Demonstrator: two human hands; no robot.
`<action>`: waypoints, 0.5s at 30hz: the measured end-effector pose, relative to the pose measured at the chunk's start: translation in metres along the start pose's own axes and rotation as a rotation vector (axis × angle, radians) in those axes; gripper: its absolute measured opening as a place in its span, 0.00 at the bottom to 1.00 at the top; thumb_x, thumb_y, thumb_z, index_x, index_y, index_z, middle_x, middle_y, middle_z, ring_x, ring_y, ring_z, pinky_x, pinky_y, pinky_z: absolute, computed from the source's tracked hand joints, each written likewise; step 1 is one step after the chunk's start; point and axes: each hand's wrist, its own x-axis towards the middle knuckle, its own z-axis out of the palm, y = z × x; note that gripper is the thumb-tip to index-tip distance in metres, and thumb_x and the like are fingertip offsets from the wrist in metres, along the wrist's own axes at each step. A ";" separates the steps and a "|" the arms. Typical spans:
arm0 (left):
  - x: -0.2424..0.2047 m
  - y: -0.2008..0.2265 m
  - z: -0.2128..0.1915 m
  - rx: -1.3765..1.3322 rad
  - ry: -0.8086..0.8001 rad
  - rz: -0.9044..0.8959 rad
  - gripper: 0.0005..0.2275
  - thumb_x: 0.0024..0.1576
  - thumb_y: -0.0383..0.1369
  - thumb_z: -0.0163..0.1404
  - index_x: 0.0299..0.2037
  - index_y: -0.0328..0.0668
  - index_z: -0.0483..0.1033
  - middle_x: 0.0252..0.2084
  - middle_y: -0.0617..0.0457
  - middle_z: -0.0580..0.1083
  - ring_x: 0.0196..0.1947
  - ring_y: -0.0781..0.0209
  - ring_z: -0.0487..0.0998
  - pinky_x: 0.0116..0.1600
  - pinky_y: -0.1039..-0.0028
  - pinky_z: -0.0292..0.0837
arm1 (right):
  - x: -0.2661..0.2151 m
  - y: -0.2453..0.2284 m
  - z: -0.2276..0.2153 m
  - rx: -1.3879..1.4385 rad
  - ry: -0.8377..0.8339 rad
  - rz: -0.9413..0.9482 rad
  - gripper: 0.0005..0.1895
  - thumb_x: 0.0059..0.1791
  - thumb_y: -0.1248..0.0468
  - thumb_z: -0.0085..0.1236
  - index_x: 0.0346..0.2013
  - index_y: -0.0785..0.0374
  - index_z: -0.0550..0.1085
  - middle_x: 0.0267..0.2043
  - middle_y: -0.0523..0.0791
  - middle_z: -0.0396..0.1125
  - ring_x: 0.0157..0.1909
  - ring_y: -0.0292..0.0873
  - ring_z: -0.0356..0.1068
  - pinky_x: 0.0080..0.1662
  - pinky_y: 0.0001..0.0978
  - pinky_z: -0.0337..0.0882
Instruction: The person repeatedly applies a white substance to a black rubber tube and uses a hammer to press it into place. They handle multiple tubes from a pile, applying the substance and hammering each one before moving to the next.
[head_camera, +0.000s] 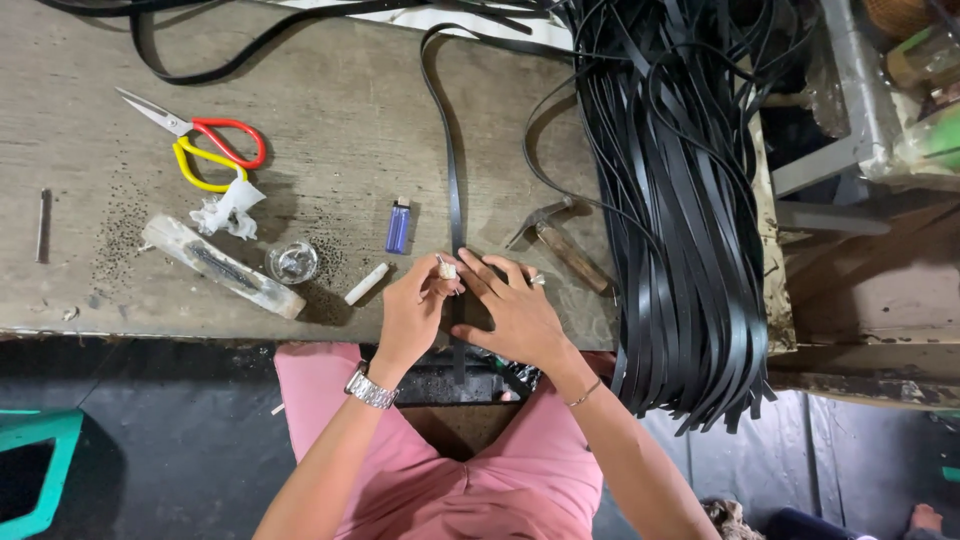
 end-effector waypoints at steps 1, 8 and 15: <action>0.000 -0.001 0.000 0.001 0.003 0.008 0.08 0.62 0.21 0.51 0.49 0.38 0.76 0.33 0.45 0.81 0.33 0.53 0.85 0.45 0.66 0.80 | 0.000 0.000 0.000 -0.003 0.009 0.000 0.45 0.49 0.30 0.44 0.73 0.51 0.55 0.78 0.36 0.48 0.75 0.45 0.48 0.60 0.50 0.57; -0.001 -0.003 -0.002 -0.014 -0.002 0.006 0.08 0.62 0.20 0.50 0.49 0.37 0.75 0.32 0.44 0.81 0.32 0.53 0.84 0.45 0.65 0.80 | 0.000 0.002 0.008 -0.028 0.055 -0.022 0.44 0.50 0.30 0.44 0.72 0.52 0.57 0.78 0.36 0.48 0.74 0.45 0.49 0.60 0.48 0.56; 0.002 0.005 -0.003 0.010 -0.008 0.014 0.07 0.62 0.21 0.50 0.48 0.39 0.75 0.31 0.46 0.81 0.32 0.54 0.85 0.45 0.67 0.80 | 0.000 0.000 0.004 -0.013 0.005 0.006 0.45 0.49 0.30 0.44 0.73 0.51 0.56 0.78 0.35 0.47 0.75 0.44 0.47 0.61 0.51 0.58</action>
